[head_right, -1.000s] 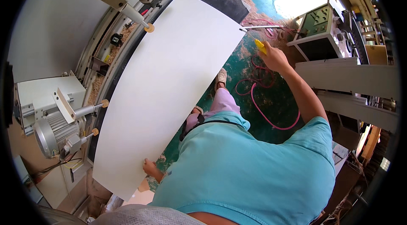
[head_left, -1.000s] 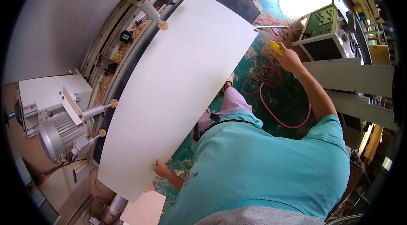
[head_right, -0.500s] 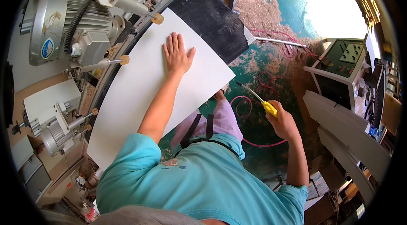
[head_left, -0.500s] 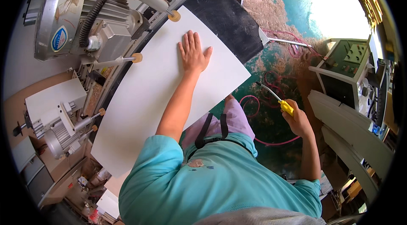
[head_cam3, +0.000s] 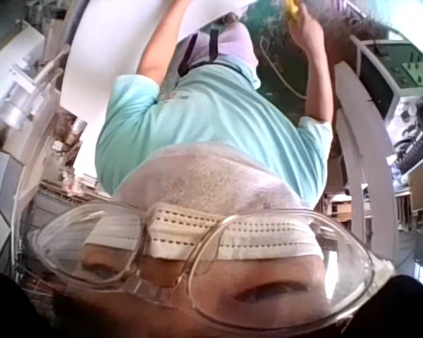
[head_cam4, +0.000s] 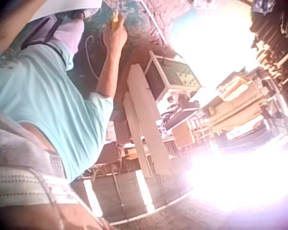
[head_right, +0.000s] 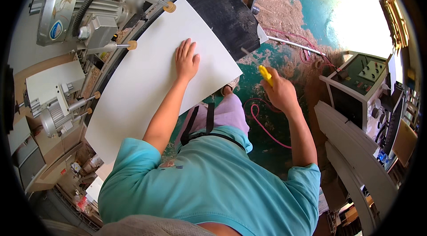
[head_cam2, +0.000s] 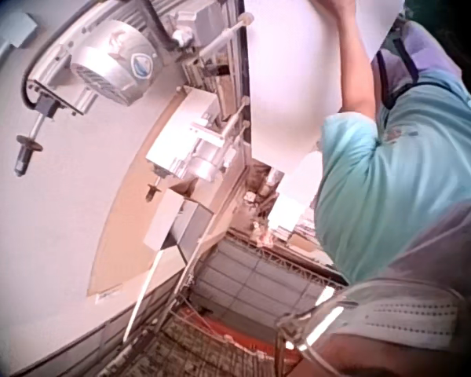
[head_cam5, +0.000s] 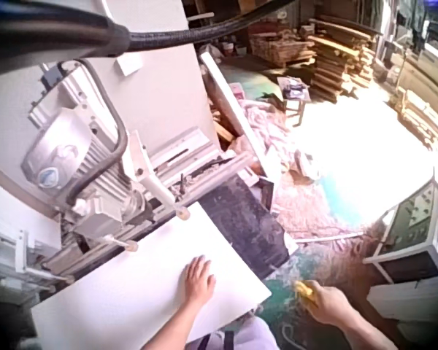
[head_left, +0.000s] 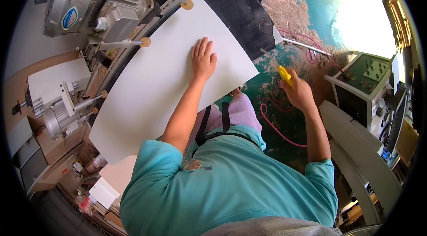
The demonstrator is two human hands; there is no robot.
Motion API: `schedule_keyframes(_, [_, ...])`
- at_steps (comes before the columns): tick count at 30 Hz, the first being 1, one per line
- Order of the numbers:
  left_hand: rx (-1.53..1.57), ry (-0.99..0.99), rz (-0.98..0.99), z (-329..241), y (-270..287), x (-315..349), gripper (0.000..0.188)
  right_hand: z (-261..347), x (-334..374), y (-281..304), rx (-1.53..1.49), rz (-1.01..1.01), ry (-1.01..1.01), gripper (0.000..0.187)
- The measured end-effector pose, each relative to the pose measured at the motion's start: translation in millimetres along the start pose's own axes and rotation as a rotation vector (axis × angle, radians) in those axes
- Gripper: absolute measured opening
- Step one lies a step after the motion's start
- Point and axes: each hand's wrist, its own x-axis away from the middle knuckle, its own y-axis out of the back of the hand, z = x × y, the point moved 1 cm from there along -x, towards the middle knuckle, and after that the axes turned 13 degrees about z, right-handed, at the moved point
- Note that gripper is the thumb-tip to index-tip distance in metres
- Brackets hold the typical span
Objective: The person places a large white board onto a table saw, measures it with a tape measure, and cuts it using the saw. They then remove the cut piece and repeat the process with another board.
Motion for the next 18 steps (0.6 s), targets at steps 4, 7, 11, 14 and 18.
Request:
schedule_keyframes(4, [-0.071,0.117,0.033,23.5,-2.3,133.0,0.049,30.4,-17.3,-5.7,0.254,0.602,0.249,0.042])
schedule_keyframes(7, [-0.066,0.309,-0.065,44.7,23.2,237.1,0.050,44.5,-42.0,-17.4,0.008,0.503,0.202,0.041])
schedule_keyframes(11, [-0.085,0.713,-0.311,98.9,19.8,367.1,0.048,91.2,-63.4,-112.4,0.161,0.540,0.453,0.043])
schedule_keyframes(14, [-0.191,0.928,-0.389,130.5,7.7,447.7,0.052,188.4,-58.4,-165.7,0.169,0.784,0.469,0.046])
schedule_keyframes(18, [-0.128,0.861,-0.328,171.1,28.8,503.2,0.056,284.6,-65.1,-256.1,0.401,0.355,0.417,0.046])
